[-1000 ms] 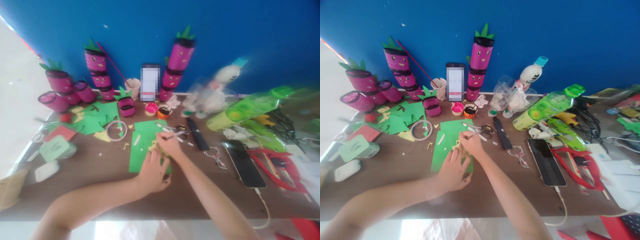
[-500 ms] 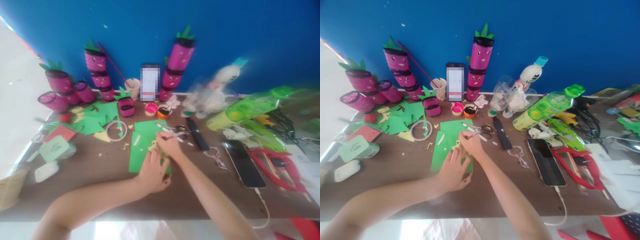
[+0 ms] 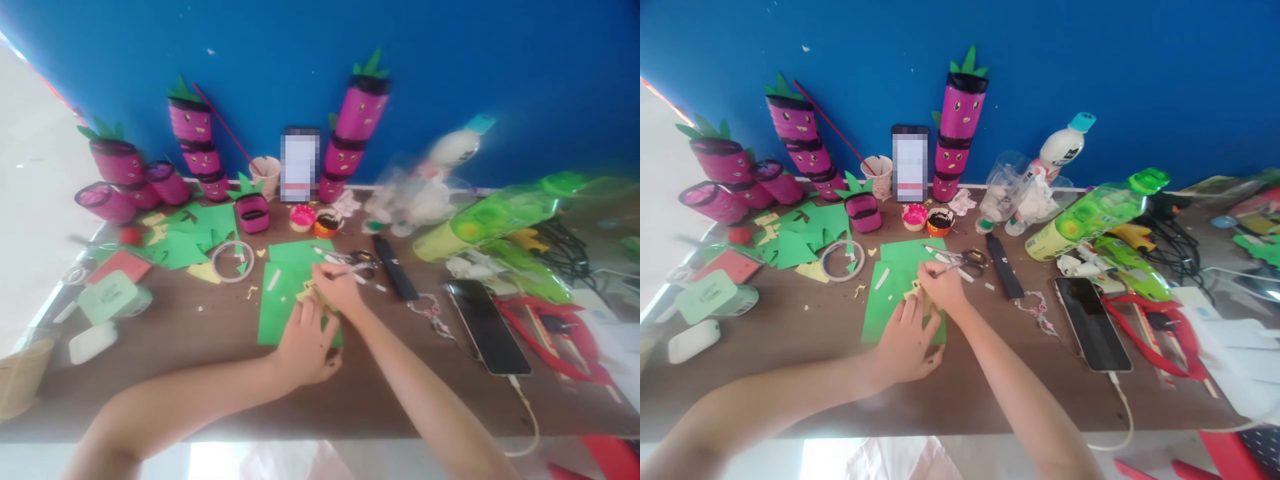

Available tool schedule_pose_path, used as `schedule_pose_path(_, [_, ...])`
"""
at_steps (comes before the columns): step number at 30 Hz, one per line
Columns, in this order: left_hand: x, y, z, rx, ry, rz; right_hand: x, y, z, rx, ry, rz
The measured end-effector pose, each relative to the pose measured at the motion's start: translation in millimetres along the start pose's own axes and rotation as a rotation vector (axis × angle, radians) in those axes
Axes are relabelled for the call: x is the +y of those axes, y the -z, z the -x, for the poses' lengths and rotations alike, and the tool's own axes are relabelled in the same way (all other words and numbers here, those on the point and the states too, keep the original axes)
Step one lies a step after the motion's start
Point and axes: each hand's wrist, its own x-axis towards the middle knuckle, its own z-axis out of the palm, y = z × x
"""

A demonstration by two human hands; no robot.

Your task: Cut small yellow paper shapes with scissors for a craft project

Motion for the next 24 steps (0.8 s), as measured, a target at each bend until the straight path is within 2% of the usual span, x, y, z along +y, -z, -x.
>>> schedule_pose_path(24, [0.1, 1.1, -0.1, 0.003, 0.003, 0.002, -2.7, 0.1, 0.4, 0.028, 0.012, 0.019])
